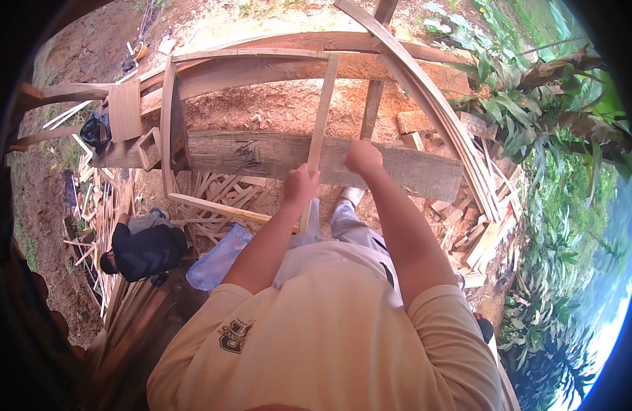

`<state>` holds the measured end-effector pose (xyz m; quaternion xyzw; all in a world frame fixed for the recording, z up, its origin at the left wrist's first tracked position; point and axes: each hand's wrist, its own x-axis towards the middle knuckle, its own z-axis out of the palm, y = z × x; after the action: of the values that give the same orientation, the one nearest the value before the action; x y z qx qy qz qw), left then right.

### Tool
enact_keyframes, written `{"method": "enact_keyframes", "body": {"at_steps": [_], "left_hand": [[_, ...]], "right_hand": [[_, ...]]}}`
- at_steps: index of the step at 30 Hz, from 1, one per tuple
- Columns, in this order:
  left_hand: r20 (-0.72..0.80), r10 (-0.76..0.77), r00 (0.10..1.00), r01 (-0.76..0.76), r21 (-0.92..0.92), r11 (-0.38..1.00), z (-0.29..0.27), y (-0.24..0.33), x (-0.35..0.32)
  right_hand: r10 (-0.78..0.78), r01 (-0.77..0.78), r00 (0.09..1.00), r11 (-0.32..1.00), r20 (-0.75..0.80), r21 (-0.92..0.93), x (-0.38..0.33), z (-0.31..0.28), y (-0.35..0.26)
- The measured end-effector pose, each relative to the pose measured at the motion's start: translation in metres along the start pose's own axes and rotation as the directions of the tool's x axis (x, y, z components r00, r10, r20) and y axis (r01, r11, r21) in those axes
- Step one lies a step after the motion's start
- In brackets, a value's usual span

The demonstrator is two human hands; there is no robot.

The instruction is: The person assembles a rectangular wooden frame by hand, fitting thin wooden slats into notches on larger corner pieces. The person repeatedly aligns and presses the pieces together to form a stable structure, occasionally adjusting the fit of the slats.

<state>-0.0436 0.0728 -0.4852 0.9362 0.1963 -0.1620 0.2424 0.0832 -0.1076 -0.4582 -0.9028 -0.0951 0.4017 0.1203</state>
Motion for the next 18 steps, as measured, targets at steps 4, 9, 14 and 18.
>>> {"method": "enact_keyframes", "body": {"at_steps": [4,9,14,18], "left_hand": [[-0.005,0.002,1.000,-0.002,-0.034,0.999,-0.004,0.001,-0.004],[0.005,-0.071,0.997,0.071,-0.061,0.996,-0.013,0.012,-0.008],[-0.033,-0.038,0.999,0.035,-0.075,0.997,-0.005,0.009,-0.009],[-0.072,-0.006,0.997,-0.001,-0.100,0.995,-0.001,0.004,-0.010]], "right_hand": [[0.090,0.085,0.887,0.932,-0.453,0.352,0.059,-0.060,0.002],[-0.001,0.191,0.853,0.931,-0.522,0.310,0.124,-0.133,-0.010],[-0.115,0.264,0.805,0.948,-0.582,0.177,0.169,-0.127,-0.001],[-0.090,0.269,0.815,0.934,-0.573,0.236,0.178,-0.120,-0.008]]}}
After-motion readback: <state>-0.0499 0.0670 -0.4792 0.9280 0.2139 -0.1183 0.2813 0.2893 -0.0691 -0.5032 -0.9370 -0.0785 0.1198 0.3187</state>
